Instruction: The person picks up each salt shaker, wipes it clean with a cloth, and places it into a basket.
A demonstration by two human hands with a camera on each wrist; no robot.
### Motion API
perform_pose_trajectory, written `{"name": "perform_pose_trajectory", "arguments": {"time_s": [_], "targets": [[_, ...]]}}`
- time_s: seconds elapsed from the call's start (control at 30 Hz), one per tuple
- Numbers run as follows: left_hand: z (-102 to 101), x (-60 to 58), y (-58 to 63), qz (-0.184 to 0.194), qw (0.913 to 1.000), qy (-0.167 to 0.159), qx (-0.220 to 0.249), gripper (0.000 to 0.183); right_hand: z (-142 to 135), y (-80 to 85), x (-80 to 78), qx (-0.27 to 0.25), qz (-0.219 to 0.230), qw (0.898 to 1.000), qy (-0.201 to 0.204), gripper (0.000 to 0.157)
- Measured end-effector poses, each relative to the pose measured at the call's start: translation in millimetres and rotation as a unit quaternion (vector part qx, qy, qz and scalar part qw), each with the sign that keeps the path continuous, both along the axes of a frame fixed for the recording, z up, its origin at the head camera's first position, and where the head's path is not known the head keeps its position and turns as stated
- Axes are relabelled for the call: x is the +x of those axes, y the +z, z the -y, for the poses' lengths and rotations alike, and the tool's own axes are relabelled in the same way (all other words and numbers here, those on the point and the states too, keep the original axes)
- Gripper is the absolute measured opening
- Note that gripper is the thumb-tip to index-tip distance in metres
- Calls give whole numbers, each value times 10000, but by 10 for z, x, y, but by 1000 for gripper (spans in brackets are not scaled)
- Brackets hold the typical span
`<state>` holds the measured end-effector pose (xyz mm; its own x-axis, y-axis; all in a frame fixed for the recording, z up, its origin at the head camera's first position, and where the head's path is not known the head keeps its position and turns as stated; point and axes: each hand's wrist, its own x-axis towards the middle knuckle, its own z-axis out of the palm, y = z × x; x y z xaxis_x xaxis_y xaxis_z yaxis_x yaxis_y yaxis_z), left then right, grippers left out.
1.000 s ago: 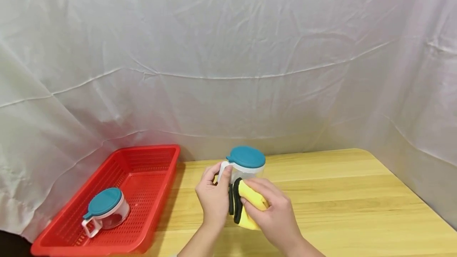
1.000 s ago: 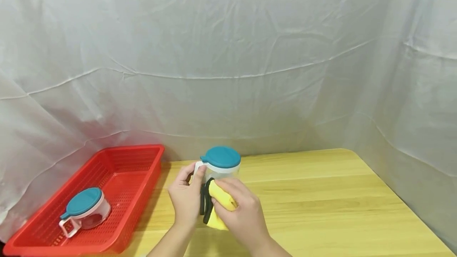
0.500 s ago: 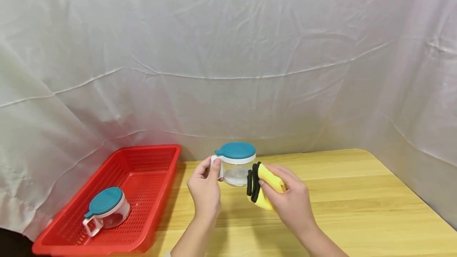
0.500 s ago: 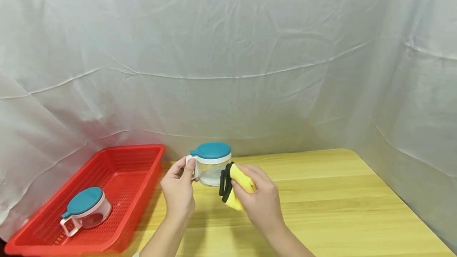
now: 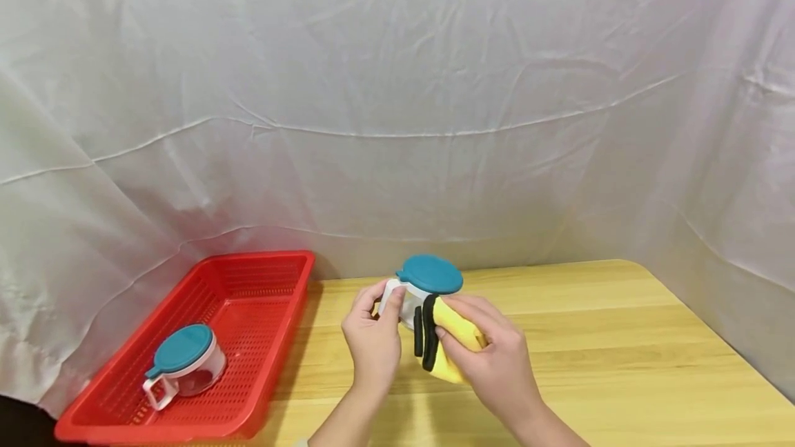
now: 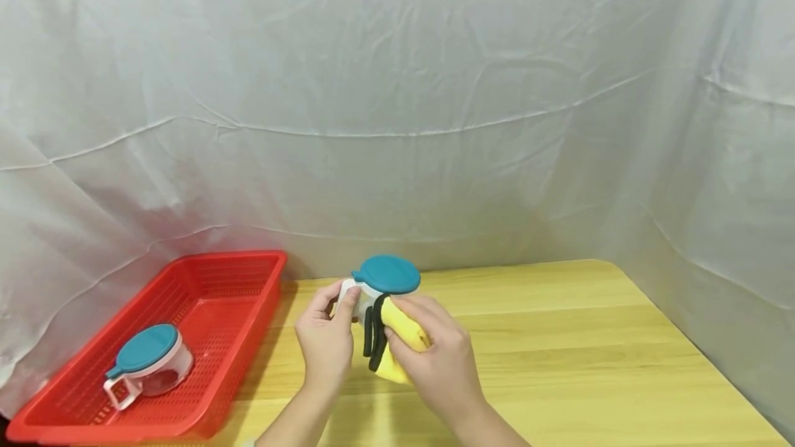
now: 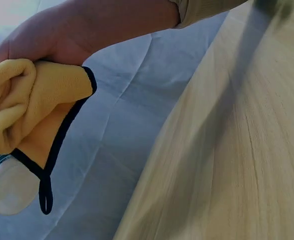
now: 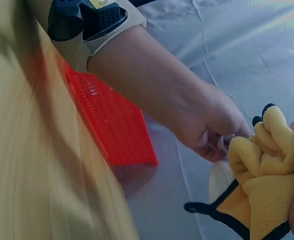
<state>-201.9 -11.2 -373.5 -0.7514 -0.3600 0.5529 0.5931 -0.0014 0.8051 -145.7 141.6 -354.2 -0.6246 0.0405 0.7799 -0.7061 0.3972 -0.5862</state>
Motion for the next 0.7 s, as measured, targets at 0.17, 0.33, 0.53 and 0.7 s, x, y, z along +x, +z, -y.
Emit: {"name": "perform_pose_trajectory", "arguments": {"time_s": [0.17,0.33,0.53,0.7], "targets": [[33,-26,37,322,9983,-288,402,21,-79,48,-19,-173,384,9987,-274,39],[83,-69,68,614,9923,-527,938,27,-205,46,-135,-299,715,9953,-588,36],[101,-66,96,707,9884,-784,1089,29,-316,-22,-259,-239,705,9925,-973,38],[79,-48,105,905,9842,-1017,1135,30,-381,-99,-339,24,751,9886,-1305,38]]}}
